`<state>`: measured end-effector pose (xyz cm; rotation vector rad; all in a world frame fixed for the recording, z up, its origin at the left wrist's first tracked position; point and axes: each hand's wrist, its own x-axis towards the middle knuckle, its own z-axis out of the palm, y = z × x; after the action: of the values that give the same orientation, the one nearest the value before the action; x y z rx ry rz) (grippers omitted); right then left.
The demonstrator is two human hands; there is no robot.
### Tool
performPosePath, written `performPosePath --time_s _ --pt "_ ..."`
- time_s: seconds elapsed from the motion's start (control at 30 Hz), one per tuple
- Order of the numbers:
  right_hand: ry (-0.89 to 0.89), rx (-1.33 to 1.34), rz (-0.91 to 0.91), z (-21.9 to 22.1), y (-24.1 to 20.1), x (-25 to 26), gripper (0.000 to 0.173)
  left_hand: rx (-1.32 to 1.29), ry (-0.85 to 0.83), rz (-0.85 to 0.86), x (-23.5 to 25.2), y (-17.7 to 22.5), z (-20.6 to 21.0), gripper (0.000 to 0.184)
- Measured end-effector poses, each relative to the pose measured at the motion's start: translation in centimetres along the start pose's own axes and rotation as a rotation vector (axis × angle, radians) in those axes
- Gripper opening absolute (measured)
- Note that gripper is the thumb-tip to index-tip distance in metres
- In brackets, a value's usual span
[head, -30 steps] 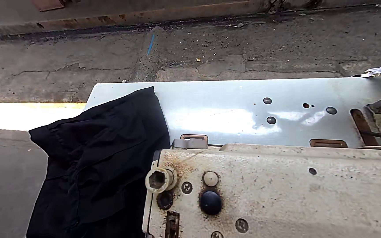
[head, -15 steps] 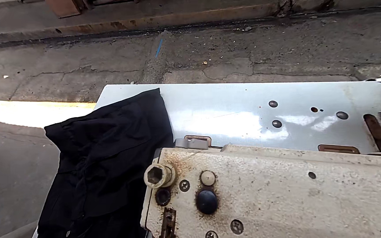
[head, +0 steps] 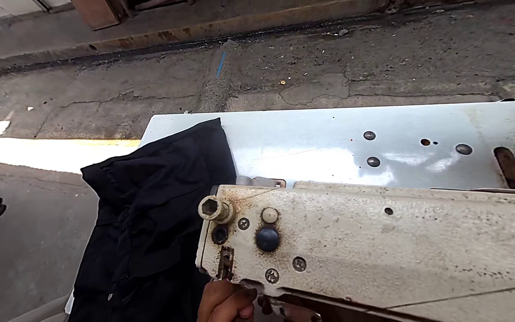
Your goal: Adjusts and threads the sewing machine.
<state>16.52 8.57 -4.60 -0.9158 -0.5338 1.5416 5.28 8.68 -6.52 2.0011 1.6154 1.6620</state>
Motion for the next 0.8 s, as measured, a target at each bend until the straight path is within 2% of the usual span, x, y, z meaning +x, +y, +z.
performPosePath --time_s 0.1,0.17,0.23,0.27,0.3,0.37,0.53,0.6,0.63,0.67,0.7,0.77,0.8 --pt "-0.041 0.104 0.262 0.1 -0.5 -0.7 0.026 -0.105 -0.011 -0.047 -1.4 -0.7 -1.1 0.019" --pt "-0.055 0.179 0.373 0.6 -0.9 -0.7 0.033 -0.189 -0.017 -0.038 -1.4 -0.9 -1.9 0.018" --pt "-0.001 0.243 0.403 1.3 -1.3 -0.8 0.032 -0.221 -0.043 -0.019 -1.0 -0.7 -2.6 0.017" --pt "0.037 0.23 0.362 1.6 -1.5 -0.8 0.028 -0.23 -0.05 -0.011 -0.7 -0.5 -2.8 0.016" --pt "0.072 0.171 0.274 2.0 -1.4 -0.8 0.021 -0.235 -0.057 0.003 -0.4 -0.3 -3.0 0.017" --pt "0.122 -0.074 -0.026 2.6 -1.0 -0.6 0.012 -0.248 -0.059 0.048 0.4 -0.1 -3.1 0.018" --pt "0.29 -0.904 -1.01 2.2 1.9 1.1 0.014 -0.355 -0.123 0.189 2.8 -0.8 -3.5 0.02" --pt "0.295 -1.055 -1.225 1.9 2.4 1.8 0.009 -0.431 -0.185 0.288 3.1 -1.4 -4.0 0.017" --pt "0.267 -1.045 -1.267 1.5 2.7 2.0 0.006 -0.476 -0.212 0.342 3.1 -1.6 -4.4 0.016" --pt "0.239 -0.996 -1.25 1.1 2.8 1.8 0.004 -0.524 -0.236 0.385 3.1 -1.8 -4.9 0.016" --pt "0.211 -0.923 -1.171 0.8 2.8 1.5 0.009 -0.57 -0.26 0.412 3.2 -2.1 -5.4 0.016" --pt "0.163 -0.698 -0.903 0.6 2.7 0.3 0.019 -0.744 -0.308 0.359 3.2 -2.6 -6.8 0.015" --pt "0.138 -0.57 -0.739 0.8 2.3 -0.3 0.013 -0.877 -0.319 0.288 3.0 -2.8 -7.4 0.014"
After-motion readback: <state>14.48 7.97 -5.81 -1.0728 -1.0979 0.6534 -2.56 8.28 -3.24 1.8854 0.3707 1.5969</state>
